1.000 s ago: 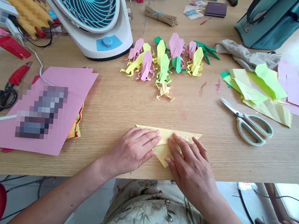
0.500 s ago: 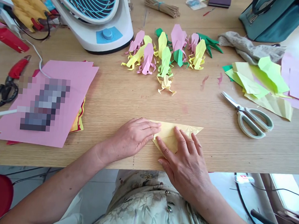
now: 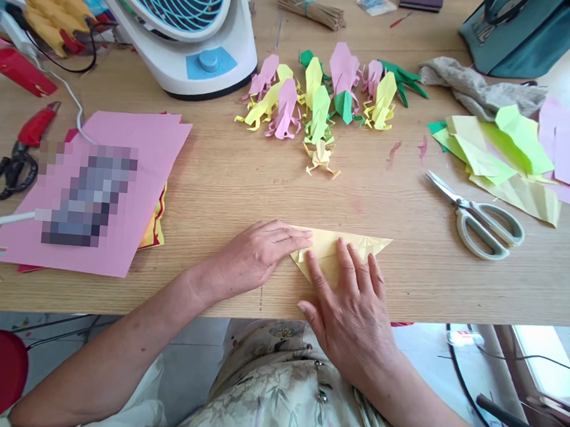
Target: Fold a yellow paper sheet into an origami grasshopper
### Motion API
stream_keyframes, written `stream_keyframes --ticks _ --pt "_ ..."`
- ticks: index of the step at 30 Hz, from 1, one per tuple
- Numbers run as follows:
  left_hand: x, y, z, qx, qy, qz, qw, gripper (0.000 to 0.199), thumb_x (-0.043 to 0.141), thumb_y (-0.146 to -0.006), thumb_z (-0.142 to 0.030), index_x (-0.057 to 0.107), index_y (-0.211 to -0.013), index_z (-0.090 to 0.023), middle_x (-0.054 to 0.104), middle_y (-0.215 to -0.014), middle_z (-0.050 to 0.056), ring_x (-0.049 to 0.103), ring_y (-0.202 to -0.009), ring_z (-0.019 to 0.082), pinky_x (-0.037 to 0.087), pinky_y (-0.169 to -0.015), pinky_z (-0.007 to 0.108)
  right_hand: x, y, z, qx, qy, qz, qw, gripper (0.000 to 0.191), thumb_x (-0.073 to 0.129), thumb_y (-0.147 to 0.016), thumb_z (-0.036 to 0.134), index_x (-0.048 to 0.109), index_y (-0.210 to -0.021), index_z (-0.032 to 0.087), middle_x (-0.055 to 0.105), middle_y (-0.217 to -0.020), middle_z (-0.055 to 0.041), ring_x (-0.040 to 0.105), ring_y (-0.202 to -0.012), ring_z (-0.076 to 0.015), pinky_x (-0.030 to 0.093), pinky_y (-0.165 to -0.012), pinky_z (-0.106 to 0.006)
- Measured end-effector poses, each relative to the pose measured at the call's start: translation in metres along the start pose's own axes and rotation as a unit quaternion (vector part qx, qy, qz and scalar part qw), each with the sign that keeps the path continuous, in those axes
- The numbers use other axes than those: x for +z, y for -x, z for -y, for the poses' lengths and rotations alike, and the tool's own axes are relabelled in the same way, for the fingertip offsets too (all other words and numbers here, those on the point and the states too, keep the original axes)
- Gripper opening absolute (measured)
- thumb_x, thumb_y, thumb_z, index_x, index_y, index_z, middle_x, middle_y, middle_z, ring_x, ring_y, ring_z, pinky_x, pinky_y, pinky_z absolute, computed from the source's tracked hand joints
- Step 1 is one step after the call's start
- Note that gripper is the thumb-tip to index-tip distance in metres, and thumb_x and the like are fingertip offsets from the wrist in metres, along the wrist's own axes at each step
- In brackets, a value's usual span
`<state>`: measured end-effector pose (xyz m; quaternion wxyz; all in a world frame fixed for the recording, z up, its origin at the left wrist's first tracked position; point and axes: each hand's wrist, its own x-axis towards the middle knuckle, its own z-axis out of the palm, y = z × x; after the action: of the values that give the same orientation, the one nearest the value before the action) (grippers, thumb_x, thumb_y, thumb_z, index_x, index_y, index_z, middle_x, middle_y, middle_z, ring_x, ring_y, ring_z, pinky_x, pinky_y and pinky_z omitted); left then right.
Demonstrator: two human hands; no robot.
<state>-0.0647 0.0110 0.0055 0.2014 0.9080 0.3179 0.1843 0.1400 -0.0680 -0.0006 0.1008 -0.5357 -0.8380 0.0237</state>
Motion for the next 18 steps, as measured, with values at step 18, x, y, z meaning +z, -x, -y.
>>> stream_keyframes --ticks 18 --pt "0.004 0.002 -0.008 0.011 -0.140 0.029 0.990 0.038 0.047 -0.101 -0.032 0.055 -0.136 -0.020 0.059 -0.138 0.009 0.053 -0.122 0.027 0.048 -0.097 0.045 -0.043 0.023 -0.024 -0.032 -0.133 -0.019 0.990 0.049 0.047 -0.099 0.034 0.043 -0.147 0.022 0.050 -0.146 -0.0162 0.044 -0.138 -0.0323 0.027 -0.113 -0.066"
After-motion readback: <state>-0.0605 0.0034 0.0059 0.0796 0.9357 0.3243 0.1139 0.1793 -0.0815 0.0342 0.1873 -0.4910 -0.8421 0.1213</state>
